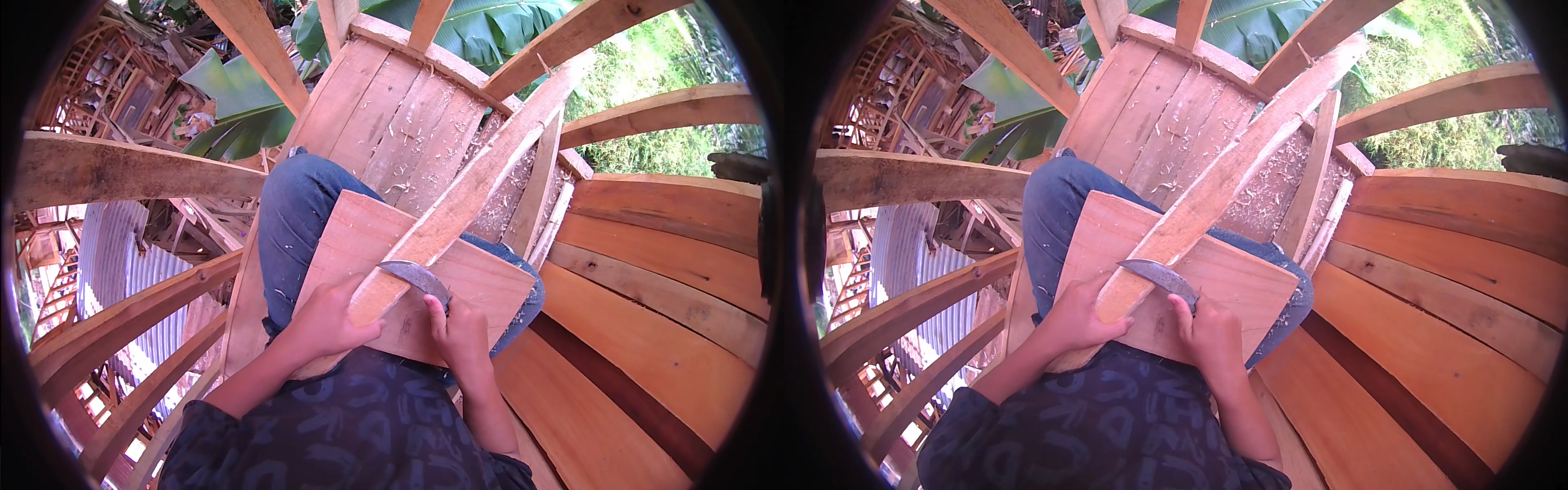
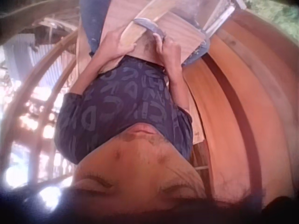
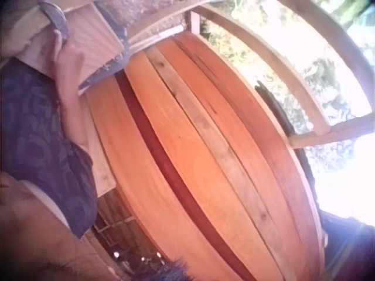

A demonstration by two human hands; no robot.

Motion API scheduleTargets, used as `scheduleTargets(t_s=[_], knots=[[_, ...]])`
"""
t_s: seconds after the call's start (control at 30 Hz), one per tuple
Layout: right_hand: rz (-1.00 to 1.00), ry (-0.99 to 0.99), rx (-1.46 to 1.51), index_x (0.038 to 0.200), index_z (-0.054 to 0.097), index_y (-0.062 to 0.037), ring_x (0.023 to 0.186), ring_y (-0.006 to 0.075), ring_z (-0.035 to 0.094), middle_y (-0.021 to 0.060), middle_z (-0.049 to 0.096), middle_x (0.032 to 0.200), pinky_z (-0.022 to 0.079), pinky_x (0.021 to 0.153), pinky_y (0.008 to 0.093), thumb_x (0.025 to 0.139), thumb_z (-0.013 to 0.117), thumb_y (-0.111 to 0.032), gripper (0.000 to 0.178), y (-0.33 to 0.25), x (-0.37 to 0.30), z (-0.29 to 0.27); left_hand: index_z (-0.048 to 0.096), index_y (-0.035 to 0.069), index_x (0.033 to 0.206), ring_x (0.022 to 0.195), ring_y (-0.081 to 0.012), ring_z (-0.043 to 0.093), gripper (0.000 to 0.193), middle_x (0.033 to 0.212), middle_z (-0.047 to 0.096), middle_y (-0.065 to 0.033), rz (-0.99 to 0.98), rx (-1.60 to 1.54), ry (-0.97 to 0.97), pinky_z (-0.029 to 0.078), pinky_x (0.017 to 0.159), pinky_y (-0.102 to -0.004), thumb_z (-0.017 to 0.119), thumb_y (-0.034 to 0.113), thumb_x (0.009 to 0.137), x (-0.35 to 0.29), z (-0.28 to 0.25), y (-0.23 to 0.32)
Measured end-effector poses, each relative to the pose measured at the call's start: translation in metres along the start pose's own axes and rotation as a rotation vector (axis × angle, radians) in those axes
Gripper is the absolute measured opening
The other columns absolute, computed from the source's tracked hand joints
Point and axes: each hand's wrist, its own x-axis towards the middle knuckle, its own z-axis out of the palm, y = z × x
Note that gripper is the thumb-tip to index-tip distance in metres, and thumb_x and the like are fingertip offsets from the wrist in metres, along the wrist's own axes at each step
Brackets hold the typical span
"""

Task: The person holds a long wooden plank on their lap and uses a curved knife to shave thin strips from its surface. They repeatedly scrape along the plank, producing wood shavings that accumulate on the lap board.

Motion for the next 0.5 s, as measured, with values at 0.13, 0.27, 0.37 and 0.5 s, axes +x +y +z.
scheduleTargets(t_s=[0.13,0.27,0.37,0.5], knots=[[0.004,0.012,-0.121,0.073,0.062,0.0034,0.055,0.0408,0.06,0.0233,0.058,0.059,0.047,0.05,0.0469,0.091,0.06,-0.042,0.048,0.006,0.01,-0.009,0.057,-0.008,0.114,0.088,-0.0403,0.065,0.058,0.096,0.065,-0.0263,-0.036,-0.021,-0.002,0.052,0.078,-0.041,0.074,0.023,0.069,-0.003,-0.002,0.0],[0.056,0.007,-0.059,0.072,0.062,0.0028,0.054,0.04,0.06,0.0227,0.058,0.059,0.047,0.049,0.0464,0.091,0.06,-0.042,0.049,0.004,0.009,-0.008,0.057,-0.008,0.114,0.088,-0.0394,0.066,0.058,0.096,0.066,-0.0263,-0.068,0.027,-0.042,0.052,0.078,-0.0402,0.075,0.023,0.069,0.002,-0.003,0.001],[-0.073,-0.003,-0.074,0.07,0.061,0.0028,0.053,0.0394,0.06,0.0223,0.057,0.058,0.046,0.048,0.0464,0.09,0.06,-0.043,0.05,0.003,0.0,-0.002,0.057,-0.008,0.113,0.088,-0.0383,0.066,0.058,0.096,0.066,-0.0262,-0.051,-0.005,-0.014,0.052,0.077,-0.0398,0.075,0.023,0.069,0.0,0.0,0.002],[0.04,0.072,-0.129,0.069,0.061,0.0026,0.053,0.0406,0.059,0.0234,0.057,0.058,0.044,0.047,0.0462,0.09,0.062,-0.042,0.049,0.012,0.011,-0.011,0.057,-0.008,0.113,0.088,-0.0373,0.067,0.057,0.095,0.066,-0.0264,-0.08,-0.031,-0.019,0.052,0.077,-0.0396,0.075,0.023,0.069,0.001,-0.002,0.005]])
